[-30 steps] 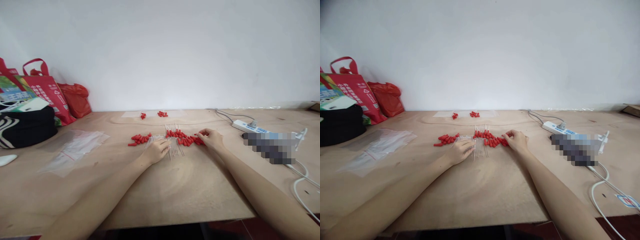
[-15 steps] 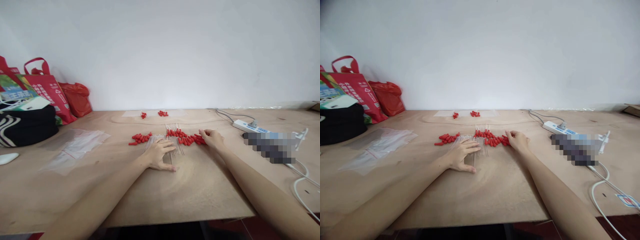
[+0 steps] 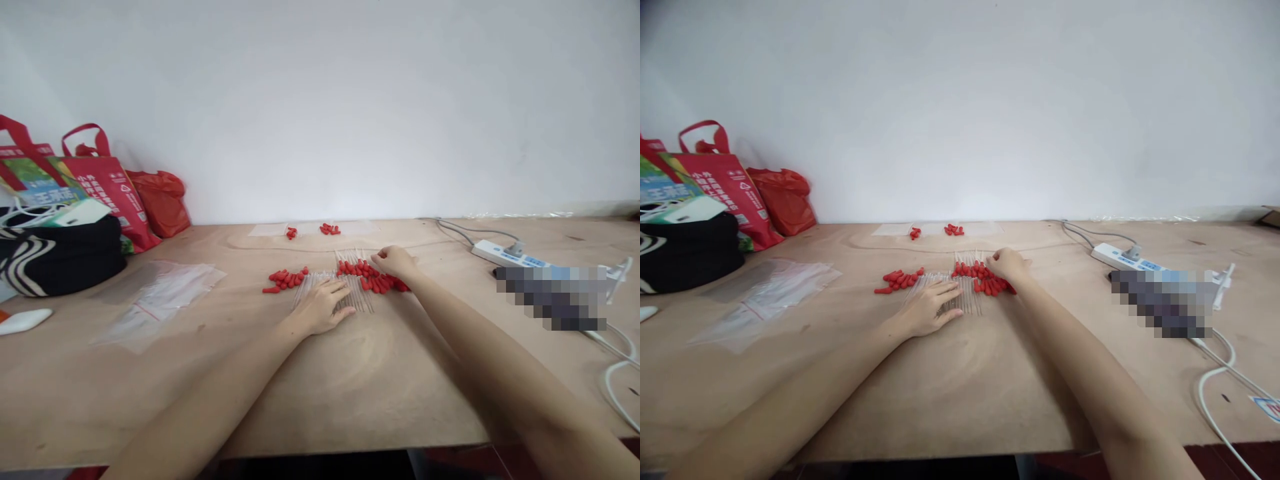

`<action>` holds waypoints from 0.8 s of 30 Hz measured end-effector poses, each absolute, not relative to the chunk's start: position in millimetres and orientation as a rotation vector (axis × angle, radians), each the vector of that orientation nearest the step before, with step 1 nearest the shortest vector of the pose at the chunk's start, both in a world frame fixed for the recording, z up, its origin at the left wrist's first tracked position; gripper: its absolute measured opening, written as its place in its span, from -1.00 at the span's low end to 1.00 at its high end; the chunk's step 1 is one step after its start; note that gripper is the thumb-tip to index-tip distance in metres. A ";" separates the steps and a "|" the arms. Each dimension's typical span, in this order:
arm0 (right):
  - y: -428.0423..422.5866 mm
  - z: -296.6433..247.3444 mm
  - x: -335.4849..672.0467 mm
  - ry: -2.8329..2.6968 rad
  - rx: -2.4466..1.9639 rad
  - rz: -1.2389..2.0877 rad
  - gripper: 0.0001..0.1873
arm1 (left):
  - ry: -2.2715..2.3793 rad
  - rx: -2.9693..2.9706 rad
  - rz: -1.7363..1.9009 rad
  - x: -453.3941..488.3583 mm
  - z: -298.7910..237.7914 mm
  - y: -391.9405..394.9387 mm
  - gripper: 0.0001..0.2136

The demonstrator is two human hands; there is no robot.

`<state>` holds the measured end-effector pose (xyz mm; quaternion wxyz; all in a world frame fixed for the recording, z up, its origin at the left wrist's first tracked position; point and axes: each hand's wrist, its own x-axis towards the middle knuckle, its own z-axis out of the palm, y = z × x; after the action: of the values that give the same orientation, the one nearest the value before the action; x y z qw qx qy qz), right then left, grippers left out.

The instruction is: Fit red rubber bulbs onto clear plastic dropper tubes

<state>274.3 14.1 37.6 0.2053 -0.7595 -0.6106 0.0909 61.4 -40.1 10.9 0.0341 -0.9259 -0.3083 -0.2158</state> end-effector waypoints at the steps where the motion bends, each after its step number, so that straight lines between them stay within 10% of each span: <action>1: 20.1 37.9 271.7 -1.691 -2.145 0.293 -0.67 | -0.936 -2.845 -0.682 61.5 10.0 -40.3 -0.65; 11: 43.9 36.9 258.0 -1.675 -2.283 0.354 -0.80 | -1.062 -2.660 -0.888 56.2 14.2 -45.0 -0.42; 24: -41.1 35.3 247.1 -2.071 -1.535 -0.043 -0.79 | -1.109 -2.262 -1.003 45.8 20.1 -38.2 -0.63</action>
<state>247.1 -41.1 35.3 0.2783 -0.5718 -0.7716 -0.0161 45.8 -38.2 20.1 0.2132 -0.8151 -0.3995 -0.3614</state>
